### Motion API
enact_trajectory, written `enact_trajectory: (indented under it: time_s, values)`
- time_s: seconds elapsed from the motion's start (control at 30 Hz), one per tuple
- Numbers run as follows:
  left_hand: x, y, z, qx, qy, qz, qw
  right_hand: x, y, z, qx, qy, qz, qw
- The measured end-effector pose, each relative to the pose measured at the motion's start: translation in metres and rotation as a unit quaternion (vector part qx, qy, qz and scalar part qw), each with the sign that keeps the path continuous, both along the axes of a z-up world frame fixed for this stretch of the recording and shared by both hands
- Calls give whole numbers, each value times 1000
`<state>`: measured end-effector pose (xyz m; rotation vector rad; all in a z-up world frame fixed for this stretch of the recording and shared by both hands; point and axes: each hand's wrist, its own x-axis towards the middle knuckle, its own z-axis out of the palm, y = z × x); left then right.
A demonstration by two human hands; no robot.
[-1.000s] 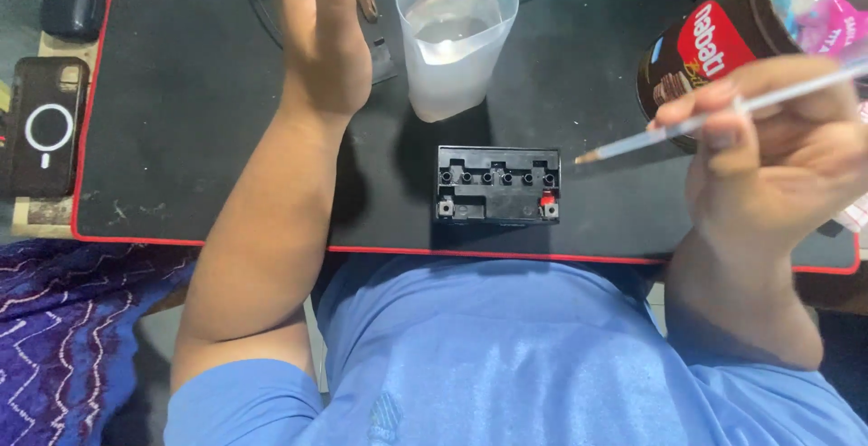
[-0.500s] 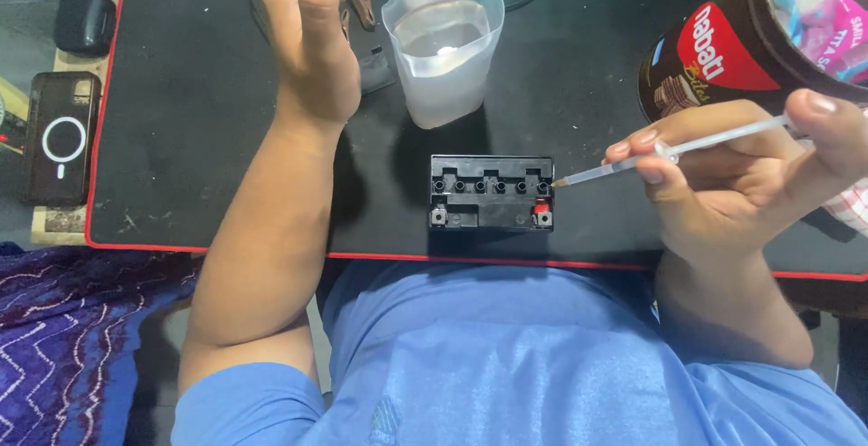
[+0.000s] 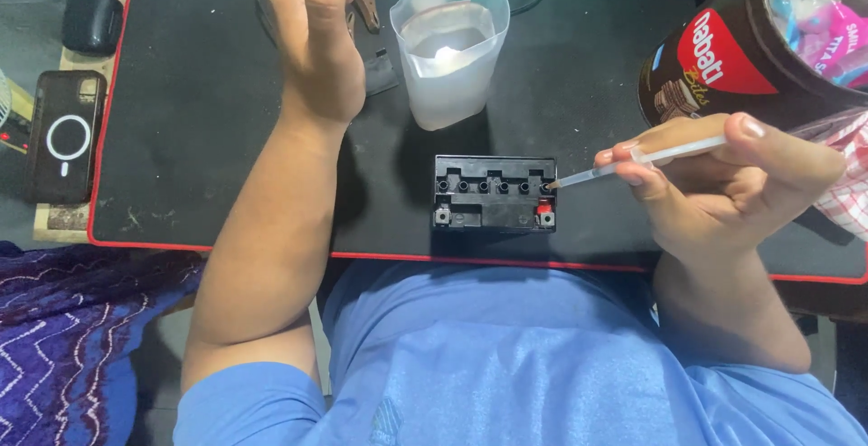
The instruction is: Filling the cells of a small battery with electrolyte liquid using a syringe drawn from a plastic pouch.
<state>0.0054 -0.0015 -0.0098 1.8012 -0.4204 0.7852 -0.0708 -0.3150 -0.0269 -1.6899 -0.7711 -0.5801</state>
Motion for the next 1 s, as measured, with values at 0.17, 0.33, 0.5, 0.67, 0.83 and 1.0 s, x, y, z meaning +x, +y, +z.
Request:
enact_trajectory:
  time_s: [0.17,0.33,0.5,0.67,0.83,1.0]
  values:
    - [-1,-1,0,-18,23,6,1000,4,-2,-3,6,-7,14,1000]
    - [1,2,-4,13,-4,-15,1000,9,-7,-10,17,-6,4,1000]
    - [1,1,-4,4,3,-13,1000,12,-12,-14,15,-31,26,999]
    - [2,1,-5,-7,-5,-29,1000,14,-14,-19,29,-21,36,999]
    - [3,1,-6,-11,-8,-41,999,18,-15,-18,18,-53,51,997]
    - [2,-2,-4,-32,0,-49,998,17,-18,-21,15,-40,44,998]
